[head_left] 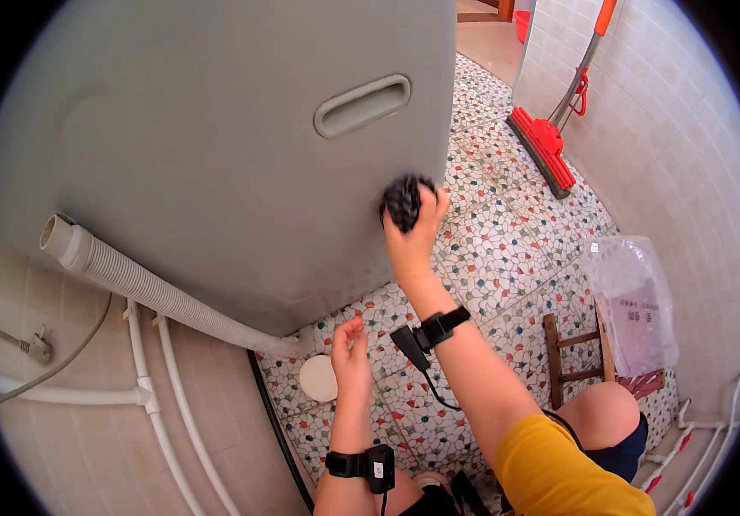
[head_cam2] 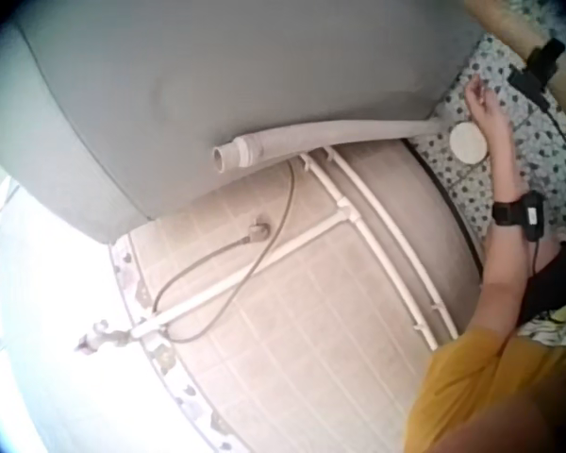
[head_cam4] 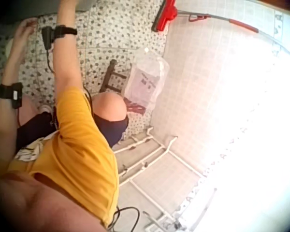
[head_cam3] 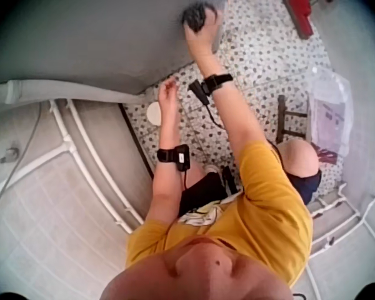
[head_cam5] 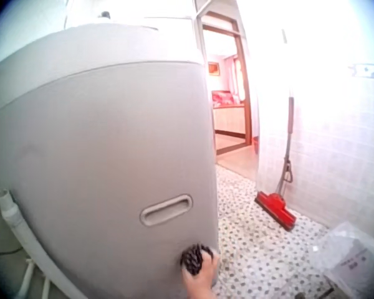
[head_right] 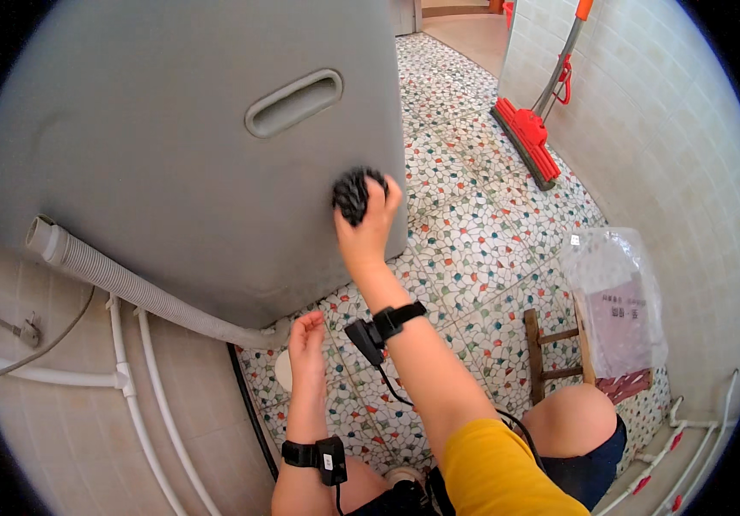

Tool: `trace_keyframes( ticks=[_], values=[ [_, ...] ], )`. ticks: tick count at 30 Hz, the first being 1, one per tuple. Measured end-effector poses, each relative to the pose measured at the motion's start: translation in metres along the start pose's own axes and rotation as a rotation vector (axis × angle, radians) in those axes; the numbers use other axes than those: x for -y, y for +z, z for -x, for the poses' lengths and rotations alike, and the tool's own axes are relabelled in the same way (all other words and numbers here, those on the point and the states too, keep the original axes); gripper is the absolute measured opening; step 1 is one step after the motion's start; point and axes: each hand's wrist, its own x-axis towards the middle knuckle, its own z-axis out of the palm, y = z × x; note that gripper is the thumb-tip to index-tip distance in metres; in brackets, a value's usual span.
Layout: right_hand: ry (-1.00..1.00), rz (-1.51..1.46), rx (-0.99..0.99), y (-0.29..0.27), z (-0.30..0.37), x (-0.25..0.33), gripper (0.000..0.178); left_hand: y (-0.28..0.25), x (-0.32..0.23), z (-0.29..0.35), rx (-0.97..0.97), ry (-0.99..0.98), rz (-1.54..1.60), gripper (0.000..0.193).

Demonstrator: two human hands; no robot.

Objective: The person wipes the exterior of a washing machine with a cloth, including cleaning around the drain hose and the back of the appliance, and then rinses the cloth in a sink.

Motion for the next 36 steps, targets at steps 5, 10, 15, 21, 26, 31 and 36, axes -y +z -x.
trace_keyframes(
  ticks=[5,10,15,21,26,31,36],
  values=[
    [0.421,0.03,0.256,-0.036,0.061,-0.05,0.054,-0.006,-0.001,0.0,-0.004,-0.004,0.018,0.023],
    [0.129,-0.223,-0.032,-0.028,-0.028,0.036,0.051,-0.013,-0.002,0.001,-0.014,0.011,-0.013,0.022],
    [-0.099,0.009,-0.047,-0.001,-0.042,0.021,0.044,-0.009,0.0,-0.001,-0.02,0.02,0.007,0.022],
    [0.141,0.081,0.086,-0.01,0.01,-0.011,0.048,-0.01,0.006,-0.001,-0.027,0.02,-0.021,0.021],
    [0.061,0.274,0.171,-0.012,-0.049,0.054,0.052,-0.009,0.006,-0.003,-0.016,0.043,-0.011,0.022],
    [0.115,0.424,0.255,-0.013,0.002,-0.004,0.055,-0.007,0.002,-0.004,-0.026,0.03,-0.014,0.021],
    [0.353,0.245,0.359,-0.022,0.044,-0.032,0.056,-0.001,0.004,-0.001,-0.018,0.012,-0.07,0.023]
  ],
)
